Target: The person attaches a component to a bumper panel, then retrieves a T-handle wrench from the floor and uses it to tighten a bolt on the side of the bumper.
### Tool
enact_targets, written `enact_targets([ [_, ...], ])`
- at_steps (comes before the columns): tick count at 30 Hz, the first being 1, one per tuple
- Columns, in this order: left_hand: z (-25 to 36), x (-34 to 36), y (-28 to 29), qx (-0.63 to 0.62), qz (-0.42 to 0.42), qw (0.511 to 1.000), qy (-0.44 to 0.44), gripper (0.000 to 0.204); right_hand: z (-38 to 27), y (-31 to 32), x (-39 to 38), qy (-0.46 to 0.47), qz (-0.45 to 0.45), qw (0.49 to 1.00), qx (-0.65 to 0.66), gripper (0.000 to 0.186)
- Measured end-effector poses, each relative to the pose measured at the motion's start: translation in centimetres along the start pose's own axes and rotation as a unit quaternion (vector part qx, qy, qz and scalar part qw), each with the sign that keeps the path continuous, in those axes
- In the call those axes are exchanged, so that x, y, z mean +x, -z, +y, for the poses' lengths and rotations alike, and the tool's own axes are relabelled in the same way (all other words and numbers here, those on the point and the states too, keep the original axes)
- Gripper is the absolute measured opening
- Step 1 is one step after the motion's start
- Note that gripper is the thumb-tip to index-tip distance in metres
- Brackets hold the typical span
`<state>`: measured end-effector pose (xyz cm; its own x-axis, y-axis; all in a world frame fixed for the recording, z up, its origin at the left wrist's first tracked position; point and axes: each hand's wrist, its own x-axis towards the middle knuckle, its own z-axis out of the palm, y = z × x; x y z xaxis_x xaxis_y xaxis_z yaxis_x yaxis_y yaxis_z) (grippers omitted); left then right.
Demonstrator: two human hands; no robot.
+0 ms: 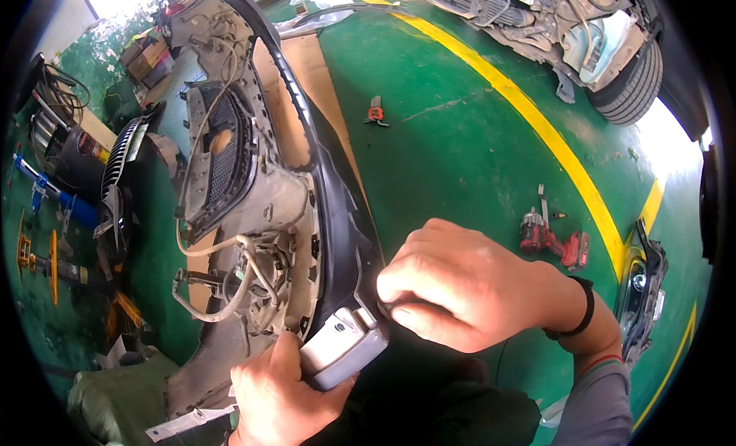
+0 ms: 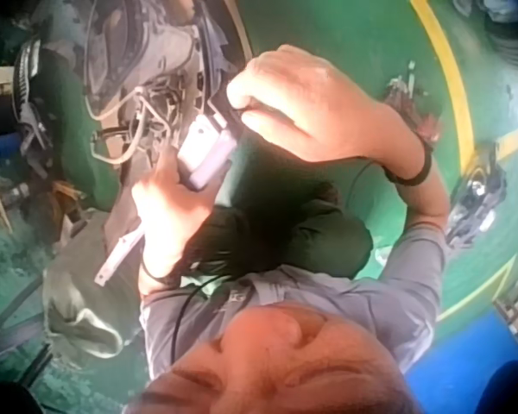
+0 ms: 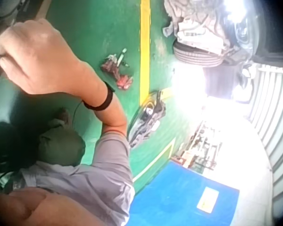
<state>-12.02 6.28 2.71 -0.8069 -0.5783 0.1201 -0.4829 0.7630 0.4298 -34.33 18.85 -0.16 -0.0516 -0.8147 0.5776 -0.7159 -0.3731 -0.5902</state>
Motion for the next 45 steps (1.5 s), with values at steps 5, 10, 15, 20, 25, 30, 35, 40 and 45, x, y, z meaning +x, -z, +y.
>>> enact_targets([
  [5, 0.08, 0.09, 0.01, 0.002, -0.006, 1.0, -0.005, 0.045, 0.01, -0.24, -0.1, -0.019, -0.048, 0.998, -0.037, 0.014],
  [10, 0.07, 0.09, 0.09, 0.002, 0.002, 1.0, -0.008, 0.044, -0.26, -0.26, -0.24, -0.048, -0.004, 0.998, 0.033, 0.014],
  [15, 0.16, 0.08, 0.13, -0.002, -0.005, 1.0, -0.008, 0.045, -0.09, -0.15, -0.24, 0.001, -0.026, 1.0, -0.015, 0.015],
  [20, -0.01, 0.11, 0.08, 0.007, 0.002, 1.0, -0.02, 0.046, 0.1, -0.62, -0.22, 0.003, -0.012, 1.0, -0.02, 0.015],
  [25, 0.16, 0.16, -0.03, 0.002, -0.01, 1.0, -0.016, 0.046, 0.49, -1.01, 0.15, 0.032, 0.025, 0.999, -0.006, 0.017],
  [30, 0.26, 0.15, 0.01, 0.002, -0.001, 1.0, -0.02, 0.046, 0.04, -0.37, -0.23, -0.007, -0.027, 0.998, -0.049, 0.017],
  [35, 0.08, 0.14, 0.0, 0.002, -0.004, 1.0, -0.021, 0.046, 0.32, -0.62, -0.08, 0.029, 0.018, 0.999, -0.018, 0.015],
  [40, 0.05, 0.22, -0.14, 0.01, 0.005, 0.999, -0.043, 0.046, 0.47, -0.45, -0.15, 0.035, -0.027, 0.997, -0.062, 0.014],
  [45, -0.06, 0.08, -0.18, -0.005, 0.005, 1.0, -0.024, 0.046, 0.44, -0.46, -0.19, 0.04, 0.01, 0.998, -0.052, 0.015],
])
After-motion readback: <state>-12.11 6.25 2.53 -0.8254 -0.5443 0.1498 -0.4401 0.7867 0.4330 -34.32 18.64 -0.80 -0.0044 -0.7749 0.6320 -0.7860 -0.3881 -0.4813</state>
